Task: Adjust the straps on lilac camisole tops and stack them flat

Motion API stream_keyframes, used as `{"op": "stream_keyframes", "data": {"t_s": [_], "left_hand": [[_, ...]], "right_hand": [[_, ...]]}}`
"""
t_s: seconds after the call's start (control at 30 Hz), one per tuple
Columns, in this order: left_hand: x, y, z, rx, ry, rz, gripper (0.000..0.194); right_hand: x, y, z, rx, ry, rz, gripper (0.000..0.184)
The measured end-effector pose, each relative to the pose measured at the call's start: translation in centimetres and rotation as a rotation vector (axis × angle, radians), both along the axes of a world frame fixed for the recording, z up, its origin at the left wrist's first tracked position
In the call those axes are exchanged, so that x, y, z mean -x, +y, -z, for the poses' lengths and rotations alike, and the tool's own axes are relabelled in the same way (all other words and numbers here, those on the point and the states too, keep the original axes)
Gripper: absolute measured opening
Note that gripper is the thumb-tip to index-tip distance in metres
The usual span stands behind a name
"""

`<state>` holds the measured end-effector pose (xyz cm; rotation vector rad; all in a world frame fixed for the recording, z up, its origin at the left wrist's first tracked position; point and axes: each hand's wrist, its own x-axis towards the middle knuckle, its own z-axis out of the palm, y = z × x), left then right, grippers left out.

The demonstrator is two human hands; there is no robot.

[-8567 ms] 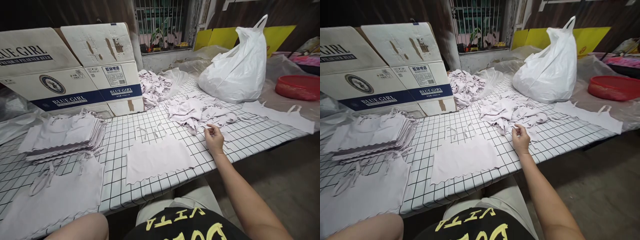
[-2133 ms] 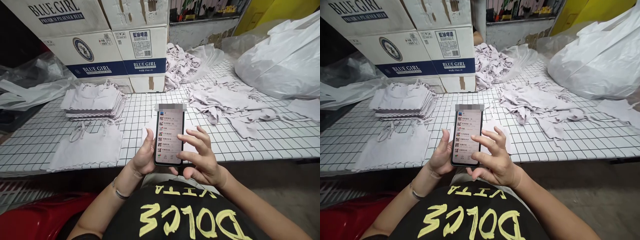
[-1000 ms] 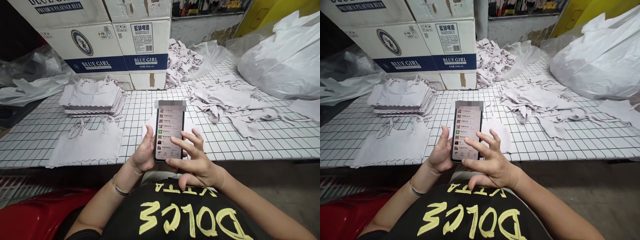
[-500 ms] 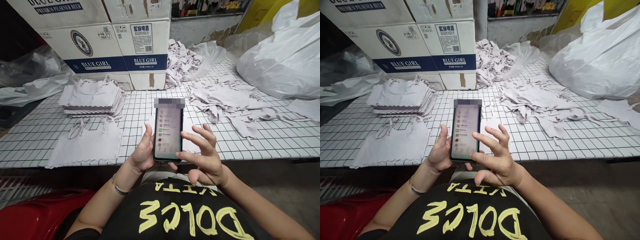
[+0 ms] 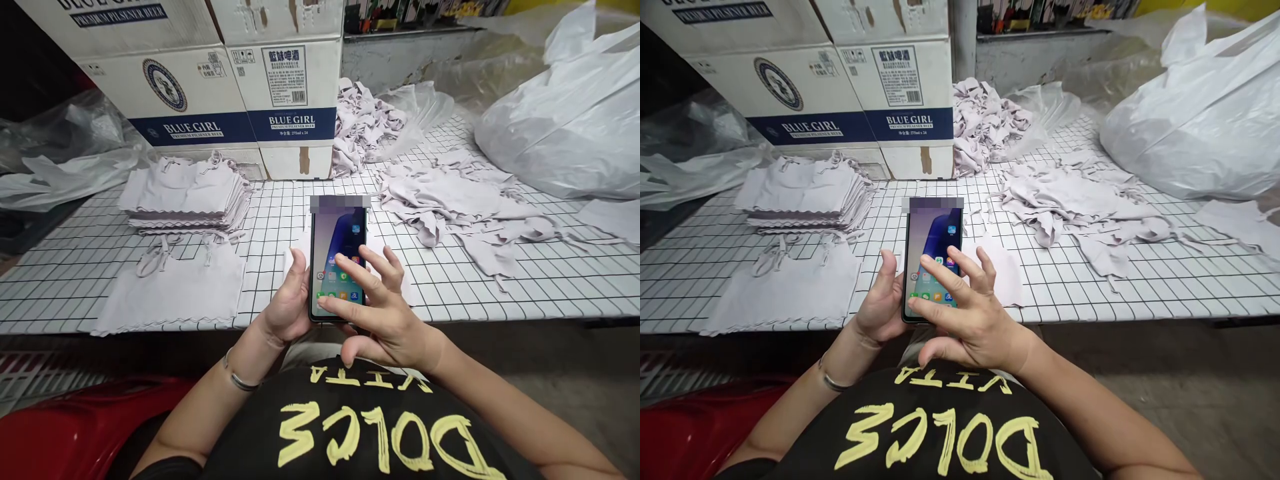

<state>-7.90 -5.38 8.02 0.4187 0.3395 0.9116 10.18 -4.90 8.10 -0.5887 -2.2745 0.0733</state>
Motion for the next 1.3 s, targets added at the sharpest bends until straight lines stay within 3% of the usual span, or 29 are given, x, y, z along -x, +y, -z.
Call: {"op": "stream_keyframes", "data": {"t_s": [0.43,1.0,1.3], "left_hand": [[0.4,0.3,0.4,-0.059,0.001,0.047,0.082],[0.6,0.2,0.1,-0.083,0.039,0.066,0.086],[0.5,0.2,-0.2,-0.096,0.001,0.059,0.085]], "right_hand": [[-1.7,0.0,-0.2,-0.082,0.207,0.078,0.044],[-1.4,0.1,0.1,-0.118,0.185,0.041,0.046],[-1.6,0.7,0.9,-0.124,0.225,0.131,0.040]]}}
